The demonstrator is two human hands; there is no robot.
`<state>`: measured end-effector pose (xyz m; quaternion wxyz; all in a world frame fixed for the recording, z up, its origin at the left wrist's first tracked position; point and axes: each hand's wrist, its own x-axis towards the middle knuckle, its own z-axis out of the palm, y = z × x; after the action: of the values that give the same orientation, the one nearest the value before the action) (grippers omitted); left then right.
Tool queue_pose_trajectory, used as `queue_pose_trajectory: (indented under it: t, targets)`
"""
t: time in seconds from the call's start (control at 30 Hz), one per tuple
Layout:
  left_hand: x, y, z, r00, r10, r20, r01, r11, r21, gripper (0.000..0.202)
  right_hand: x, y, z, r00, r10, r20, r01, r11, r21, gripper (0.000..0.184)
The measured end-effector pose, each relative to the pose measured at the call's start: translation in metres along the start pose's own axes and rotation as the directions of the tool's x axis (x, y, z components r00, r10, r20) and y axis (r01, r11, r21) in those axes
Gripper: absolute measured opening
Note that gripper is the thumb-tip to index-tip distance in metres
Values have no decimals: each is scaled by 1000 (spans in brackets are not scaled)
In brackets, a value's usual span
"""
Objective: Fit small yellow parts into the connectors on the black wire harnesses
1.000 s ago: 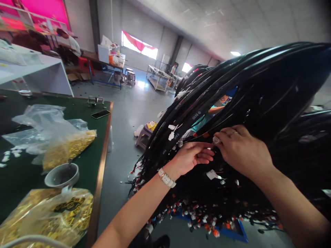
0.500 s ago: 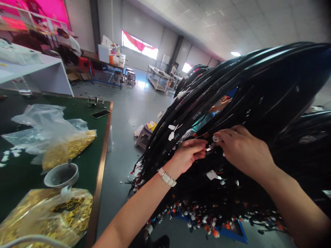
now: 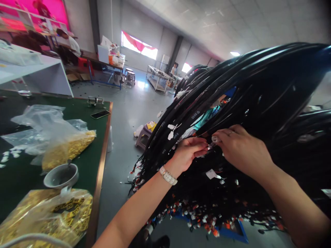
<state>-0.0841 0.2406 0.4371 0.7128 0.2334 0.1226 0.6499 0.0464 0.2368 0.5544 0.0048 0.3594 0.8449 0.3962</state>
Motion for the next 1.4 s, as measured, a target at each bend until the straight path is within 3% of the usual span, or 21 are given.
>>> queue_pose_trajectory:
  t: [0.37, 0.7, 1.0, 1.2, 1.4]
  targets:
    - [2, -2, -3, 999, -31, 37, 30, 999, 26, 12, 0, 0, 2, 1000, 0, -4, 0, 1000, 4, 21]
    - [1, -1, -1, 998, -64, -11, 64, 997, 48, 6, 0, -1, 3, 1000, -4, -7, 5, 1000, 9, 20]
    - [3, 1, 9, 1000, 3, -18, -3, 999, 44, 11, -1, -1, 2, 1000, -12, -4, 12, 1000, 20, 22]
    - [5, 4, 21, 985, 151, -83, -129, 967, 221, 8, -1, 1, 3, 1000, -10, -26, 10, 1000, 23, 19]
    - [11, 1, 26, 983, 181, -13, -174, 960, 218, 19, -2, 1, 2, 999, -10, -30, 11, 1000, 28, 17]
